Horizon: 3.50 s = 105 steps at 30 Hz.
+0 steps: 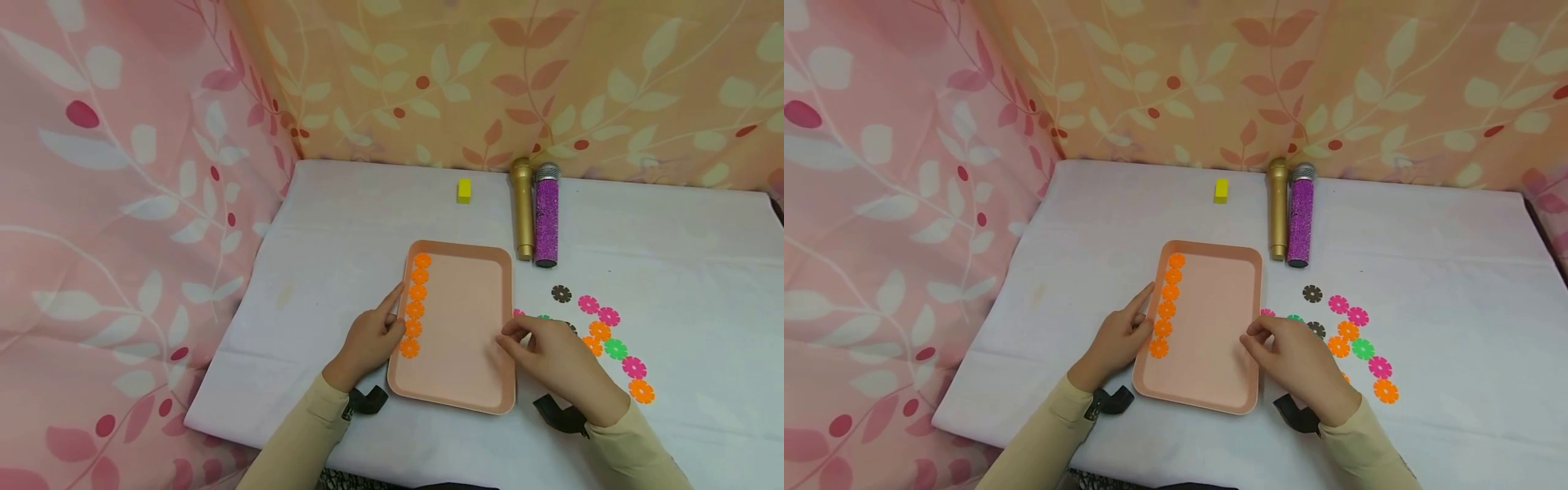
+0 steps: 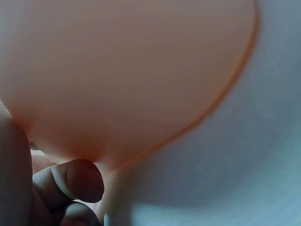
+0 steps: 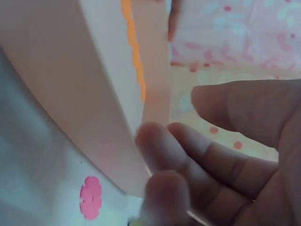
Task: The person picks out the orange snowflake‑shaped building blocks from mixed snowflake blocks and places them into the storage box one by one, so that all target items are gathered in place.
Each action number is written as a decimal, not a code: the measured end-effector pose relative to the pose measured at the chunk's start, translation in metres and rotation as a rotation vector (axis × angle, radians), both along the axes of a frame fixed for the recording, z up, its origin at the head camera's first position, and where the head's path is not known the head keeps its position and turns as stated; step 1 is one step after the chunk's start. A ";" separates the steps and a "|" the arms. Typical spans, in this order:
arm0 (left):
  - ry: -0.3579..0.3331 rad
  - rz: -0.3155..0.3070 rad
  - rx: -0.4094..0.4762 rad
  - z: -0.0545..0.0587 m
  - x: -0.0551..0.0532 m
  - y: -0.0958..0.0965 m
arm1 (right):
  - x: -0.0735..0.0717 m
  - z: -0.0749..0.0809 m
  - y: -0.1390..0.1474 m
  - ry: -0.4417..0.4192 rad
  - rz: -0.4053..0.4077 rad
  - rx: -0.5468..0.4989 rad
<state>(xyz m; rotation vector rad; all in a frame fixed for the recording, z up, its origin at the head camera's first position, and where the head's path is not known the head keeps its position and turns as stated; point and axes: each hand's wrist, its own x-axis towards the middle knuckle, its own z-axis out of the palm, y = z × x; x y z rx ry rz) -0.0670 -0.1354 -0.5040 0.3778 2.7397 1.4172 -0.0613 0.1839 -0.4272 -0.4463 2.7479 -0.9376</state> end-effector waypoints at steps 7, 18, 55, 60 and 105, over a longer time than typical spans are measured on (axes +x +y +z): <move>-0.005 0.001 0.004 0.000 0.000 0.001 | -0.001 -0.001 0.027 0.017 -0.050 0.038; -0.013 0.007 0.006 0.001 0.001 0.000 | -0.004 -0.012 0.083 -0.072 -0.134 0.144; -0.013 0.007 -0.001 0.000 0.000 0.000 | 0.000 -0.023 0.095 -0.050 -0.198 0.131; -0.009 0.008 -0.005 0.001 0.001 0.000 | -0.001 -0.016 0.082 -0.013 -0.180 0.090; 0.002 0.007 -0.021 0.000 -0.001 -0.001 | -0.020 -0.004 -0.093 0.012 0.267 0.006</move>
